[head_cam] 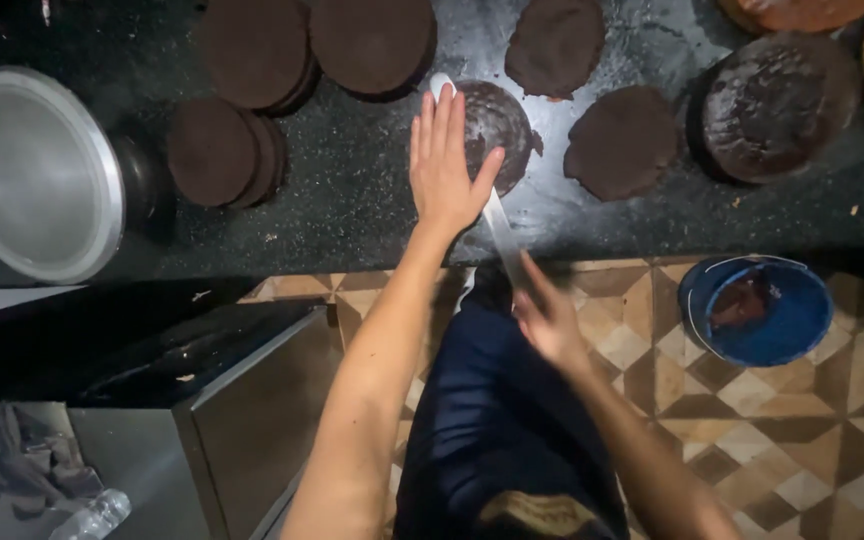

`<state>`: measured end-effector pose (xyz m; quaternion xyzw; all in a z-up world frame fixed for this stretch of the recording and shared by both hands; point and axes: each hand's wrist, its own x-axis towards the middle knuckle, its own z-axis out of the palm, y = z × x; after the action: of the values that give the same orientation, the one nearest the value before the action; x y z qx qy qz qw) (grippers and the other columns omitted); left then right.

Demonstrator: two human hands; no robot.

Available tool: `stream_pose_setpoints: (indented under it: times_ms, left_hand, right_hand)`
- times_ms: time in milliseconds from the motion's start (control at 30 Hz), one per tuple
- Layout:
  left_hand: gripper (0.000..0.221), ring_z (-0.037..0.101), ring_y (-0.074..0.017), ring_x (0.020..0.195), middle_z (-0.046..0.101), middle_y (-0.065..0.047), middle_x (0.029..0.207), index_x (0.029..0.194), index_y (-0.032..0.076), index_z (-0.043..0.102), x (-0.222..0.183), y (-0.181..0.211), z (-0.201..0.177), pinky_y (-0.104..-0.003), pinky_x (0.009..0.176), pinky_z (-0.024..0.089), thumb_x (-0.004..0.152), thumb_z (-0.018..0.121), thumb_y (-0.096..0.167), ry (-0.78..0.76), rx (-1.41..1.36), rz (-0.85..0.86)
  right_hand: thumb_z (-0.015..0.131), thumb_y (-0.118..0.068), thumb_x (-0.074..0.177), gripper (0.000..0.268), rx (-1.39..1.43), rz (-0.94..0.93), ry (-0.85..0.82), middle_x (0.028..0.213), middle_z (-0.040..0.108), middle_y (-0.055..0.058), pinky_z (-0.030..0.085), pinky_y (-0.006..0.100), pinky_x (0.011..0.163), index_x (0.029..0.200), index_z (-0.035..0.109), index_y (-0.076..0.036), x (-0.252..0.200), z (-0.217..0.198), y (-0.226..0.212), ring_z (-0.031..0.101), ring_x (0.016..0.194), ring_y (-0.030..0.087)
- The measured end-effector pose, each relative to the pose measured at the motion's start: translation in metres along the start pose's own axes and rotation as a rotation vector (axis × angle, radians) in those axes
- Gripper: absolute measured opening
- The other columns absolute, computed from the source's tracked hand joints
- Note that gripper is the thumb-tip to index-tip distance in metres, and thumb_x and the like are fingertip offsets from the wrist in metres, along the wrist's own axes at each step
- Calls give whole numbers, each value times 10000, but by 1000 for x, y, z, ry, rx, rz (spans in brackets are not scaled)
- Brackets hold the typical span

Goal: The person slices round chocolate and yellow cake layers horizontally in half using a long knife, holding each layer steady with one hand while cutting. They move finished halves aside and work through multiple layers one at a time on the counter.

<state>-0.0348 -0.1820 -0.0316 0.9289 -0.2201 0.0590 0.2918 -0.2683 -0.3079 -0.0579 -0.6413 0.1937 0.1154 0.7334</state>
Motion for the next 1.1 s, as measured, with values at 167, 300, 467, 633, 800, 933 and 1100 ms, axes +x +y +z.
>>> stream_pose_setpoints:
  times_ms: [167,300,467,633,800,933,1100]
  left_hand:
    - [838,231,-395,1583,326,-170,1667,1582,-3,341,-5,-1,-2,-532,1298,198,976,673,470,-20,0,-33]
    - [855,231,-388,1588,319,-168,1666,1581,-14,327,-4,-3,-4,-538,1307,187,982,673,488,-29,17,-4]
    - [864,231,-386,1587,305,-197,1673,1589,-22,313,-8,8,-8,-541,1302,182,982,659,486,-37,48,-28]
    - [841,260,-434,1553,343,-222,1642,1568,22,362,-10,-1,-27,-544,1271,177,945,679,490,22,43,-94]
    - [684,347,-526,1377,422,-306,1466,1353,62,555,-22,-28,3,-613,1132,253,856,857,422,102,102,-459]
    - [710,590,-365,1267,610,-194,1336,1321,32,556,-10,-2,-10,-452,1107,450,760,892,308,188,-402,-381]
    - [530,617,-344,1327,649,-144,1410,1400,85,586,-25,47,-72,-420,1151,491,904,773,98,92,-290,32]
  right_hand:
    - [569,-142,1025,617,-60,110,-39,678,504,-35,403,234,489,1611,379,-193,0,6,-26,443,542,56]
    - [569,-176,1013,619,-107,92,-82,719,544,-41,454,243,549,1599,369,-171,-51,-12,15,492,595,59]
    - [569,-172,1028,593,-254,-48,-114,878,565,60,472,293,675,1598,408,-147,-11,-14,-31,517,761,141]
    - [567,-126,1191,463,-553,-696,167,1402,580,278,484,432,1047,1626,410,-104,37,-53,-46,576,1242,359]
    - [593,-102,983,590,-77,-70,142,900,619,2,474,228,519,1555,449,-108,47,-67,-22,547,585,66]
    - [566,-91,985,630,-73,-4,155,784,589,-14,463,220,538,1594,406,-128,29,-59,-34,531,581,58]
    - [555,-119,1023,621,24,-97,171,797,573,-36,449,207,588,1612,360,-96,17,-67,-28,527,636,46]
